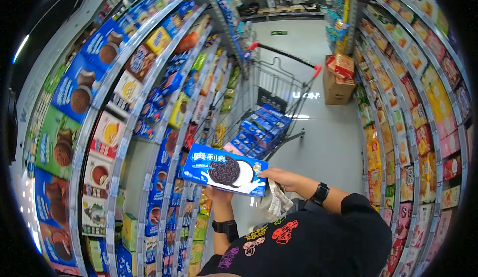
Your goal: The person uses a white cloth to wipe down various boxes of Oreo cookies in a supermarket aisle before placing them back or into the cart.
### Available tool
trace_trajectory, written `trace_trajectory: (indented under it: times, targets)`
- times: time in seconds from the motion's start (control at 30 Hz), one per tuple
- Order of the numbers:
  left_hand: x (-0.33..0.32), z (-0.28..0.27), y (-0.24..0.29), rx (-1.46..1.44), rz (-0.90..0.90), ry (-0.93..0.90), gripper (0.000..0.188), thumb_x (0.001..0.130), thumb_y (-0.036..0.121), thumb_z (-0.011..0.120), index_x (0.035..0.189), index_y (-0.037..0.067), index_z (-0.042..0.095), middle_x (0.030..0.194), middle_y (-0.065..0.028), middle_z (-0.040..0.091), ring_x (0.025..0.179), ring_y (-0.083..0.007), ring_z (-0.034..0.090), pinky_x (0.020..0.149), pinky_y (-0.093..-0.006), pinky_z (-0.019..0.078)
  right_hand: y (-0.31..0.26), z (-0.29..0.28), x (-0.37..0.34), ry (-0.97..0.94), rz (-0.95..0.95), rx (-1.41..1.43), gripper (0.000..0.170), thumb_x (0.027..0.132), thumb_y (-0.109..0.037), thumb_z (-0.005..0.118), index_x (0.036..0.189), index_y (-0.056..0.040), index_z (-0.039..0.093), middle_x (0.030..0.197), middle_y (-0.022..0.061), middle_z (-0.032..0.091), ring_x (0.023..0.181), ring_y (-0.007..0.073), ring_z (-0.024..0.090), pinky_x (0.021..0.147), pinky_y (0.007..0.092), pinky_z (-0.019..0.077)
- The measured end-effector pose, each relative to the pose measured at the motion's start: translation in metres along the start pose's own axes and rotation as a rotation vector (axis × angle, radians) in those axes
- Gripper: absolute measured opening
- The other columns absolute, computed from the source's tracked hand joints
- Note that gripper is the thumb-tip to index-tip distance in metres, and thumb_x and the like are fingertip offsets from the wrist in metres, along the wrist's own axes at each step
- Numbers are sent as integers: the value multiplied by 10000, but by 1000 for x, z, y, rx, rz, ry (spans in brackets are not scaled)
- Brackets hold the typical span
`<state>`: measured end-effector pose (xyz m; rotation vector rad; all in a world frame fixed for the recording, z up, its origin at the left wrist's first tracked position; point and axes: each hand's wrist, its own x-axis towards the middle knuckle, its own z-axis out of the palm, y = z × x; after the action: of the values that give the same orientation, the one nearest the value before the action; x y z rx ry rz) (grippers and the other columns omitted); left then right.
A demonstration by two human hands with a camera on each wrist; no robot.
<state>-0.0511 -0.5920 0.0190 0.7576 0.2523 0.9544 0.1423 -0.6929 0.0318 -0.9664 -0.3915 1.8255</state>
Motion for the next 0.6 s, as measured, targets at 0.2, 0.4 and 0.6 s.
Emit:
trace_trajectory:
  times: [0.2, 0.4, 0.6]
  targets:
    - [60, 56, -46, -51, 62, 154, 729, 754, 576, 454, 1277, 83, 336, 1282, -111, 388, 1166, -287, 389, 977, -447, 317, -33, -61, -18, -17, 37, -237, 464, 817, -347, 567, 1066, 41, 516, 993, 59, 574, 919, 128, 528, 783, 282, 438]
    - [108, 86, -33, -142, 18, 258, 627, 831, 541, 333, 1271, 94, 356, 1291, -98, 385, 1162, -283, 393, 986, -426, 300, -73, -104, -14, 277, -418, -491, 247, 807, -156, 568, 1028, -49, 537, 981, 35, 528, 949, 116, 476, 832, 248, 377]
    - [151, 65, -19, -133, 9, 179, 587, 822, 474, 414, 1235, 57, 394, 1248, -122, 435, 1120, -292, 436, 961, -429, 330, -146, -90, -6, 513, -817, -275, 626, 741, -2, 541, 1295, -109, 269, 1192, 127, 405, 1065, 178, 429, 898, 292, 363]
